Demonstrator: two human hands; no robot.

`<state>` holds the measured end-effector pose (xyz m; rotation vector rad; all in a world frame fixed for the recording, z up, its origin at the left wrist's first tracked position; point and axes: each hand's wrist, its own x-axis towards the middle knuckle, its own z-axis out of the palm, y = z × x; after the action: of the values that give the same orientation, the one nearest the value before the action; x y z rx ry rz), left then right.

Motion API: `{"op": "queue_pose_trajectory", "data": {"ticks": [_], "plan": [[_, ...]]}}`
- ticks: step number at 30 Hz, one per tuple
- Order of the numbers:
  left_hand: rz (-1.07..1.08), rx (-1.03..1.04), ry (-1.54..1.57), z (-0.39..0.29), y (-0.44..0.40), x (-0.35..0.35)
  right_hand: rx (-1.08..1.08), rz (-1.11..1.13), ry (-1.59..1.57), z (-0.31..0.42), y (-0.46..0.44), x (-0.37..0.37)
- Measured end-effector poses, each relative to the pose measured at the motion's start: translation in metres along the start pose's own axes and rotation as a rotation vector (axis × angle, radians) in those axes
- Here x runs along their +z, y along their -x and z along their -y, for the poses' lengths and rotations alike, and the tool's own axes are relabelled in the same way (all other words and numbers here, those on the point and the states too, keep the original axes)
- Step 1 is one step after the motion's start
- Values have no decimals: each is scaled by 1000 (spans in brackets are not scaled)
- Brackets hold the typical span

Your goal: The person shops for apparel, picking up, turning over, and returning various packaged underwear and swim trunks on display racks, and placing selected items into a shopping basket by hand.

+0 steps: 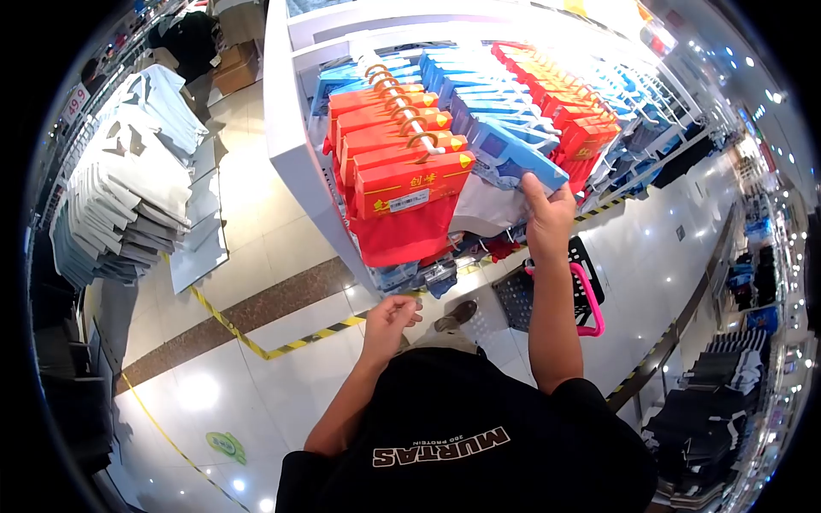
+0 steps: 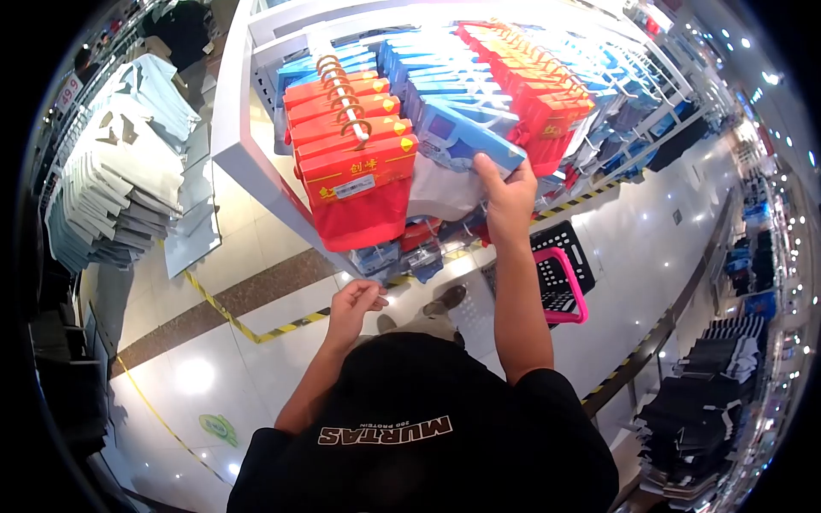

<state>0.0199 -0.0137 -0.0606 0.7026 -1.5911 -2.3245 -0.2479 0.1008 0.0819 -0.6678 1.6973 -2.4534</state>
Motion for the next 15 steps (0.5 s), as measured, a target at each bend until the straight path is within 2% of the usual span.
{"op": "queue_pose_trajectory", "data": {"ticks": [2,3,6,8,11,14,15], "plan": [[-19,6,20,-5,2,1,67,51,-101,1,2,-4],[-11,12,20,-5,2,0,15,35,-31,4,3,-8],[9,26,22,-5,2,3,-40,79,-195,29,6,-24],[26,24,13,-12,1,8,-61,62,-189,37,13,-37],[141,162,-69,-9,-12,18,-35,81,-230,45,32,-43],[204,362,-186,-50,-14,50,43,94,-168,39,57,-30],[277,341,-199,-54,-16,54,77,60,-122,34,65,-28]]}}
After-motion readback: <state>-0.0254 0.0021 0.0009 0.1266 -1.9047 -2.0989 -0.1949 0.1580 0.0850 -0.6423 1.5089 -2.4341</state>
